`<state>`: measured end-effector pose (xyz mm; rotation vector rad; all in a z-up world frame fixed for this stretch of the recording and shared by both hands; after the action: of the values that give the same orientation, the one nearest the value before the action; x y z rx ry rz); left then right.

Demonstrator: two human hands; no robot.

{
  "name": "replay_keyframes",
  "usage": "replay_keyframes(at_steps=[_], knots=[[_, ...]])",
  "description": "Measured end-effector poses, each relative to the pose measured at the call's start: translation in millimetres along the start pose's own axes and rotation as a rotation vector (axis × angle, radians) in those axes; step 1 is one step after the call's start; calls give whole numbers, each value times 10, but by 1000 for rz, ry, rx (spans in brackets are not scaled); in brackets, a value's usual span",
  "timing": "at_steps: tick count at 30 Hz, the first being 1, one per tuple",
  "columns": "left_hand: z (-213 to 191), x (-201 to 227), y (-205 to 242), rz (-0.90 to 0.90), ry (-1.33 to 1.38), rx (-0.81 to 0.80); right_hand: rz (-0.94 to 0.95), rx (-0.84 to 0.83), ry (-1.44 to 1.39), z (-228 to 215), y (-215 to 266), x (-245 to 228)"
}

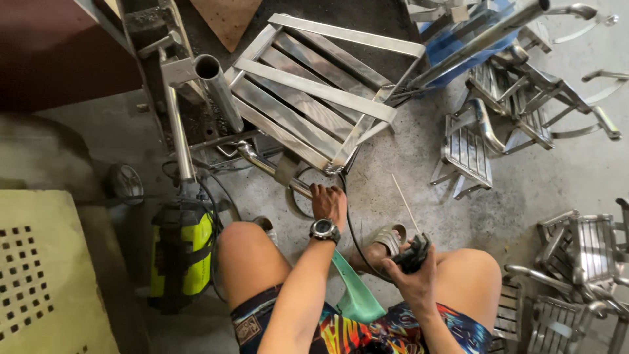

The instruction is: The person welds metal components to form a small ladder-like structure using a hand-held electrode holder.

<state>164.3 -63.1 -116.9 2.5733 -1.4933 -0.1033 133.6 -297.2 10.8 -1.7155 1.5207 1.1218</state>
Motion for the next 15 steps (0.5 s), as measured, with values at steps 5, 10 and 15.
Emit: replay_keyframes(at_steps=[5,10,15], knots=[[52,41,-50,-42,30,57,28,-6,-54,5,-16,58],[34,24,-53,-73,48,128,-34,-56,-71,32,-18,3],[59,41,-29,-65,56,220,-165,-106,157,58,-9,-402]])
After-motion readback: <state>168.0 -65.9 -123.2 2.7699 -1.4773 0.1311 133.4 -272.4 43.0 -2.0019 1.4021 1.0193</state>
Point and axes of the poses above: each hand's wrist, its own y-axis away from the middle knuckle, its own z-axis out of the palm, x = y × z, the point moved 6 cm from there along -y, towards the middle knuckle, and after that the axes turned 4 degrees about -y, right-handed, at the moved point
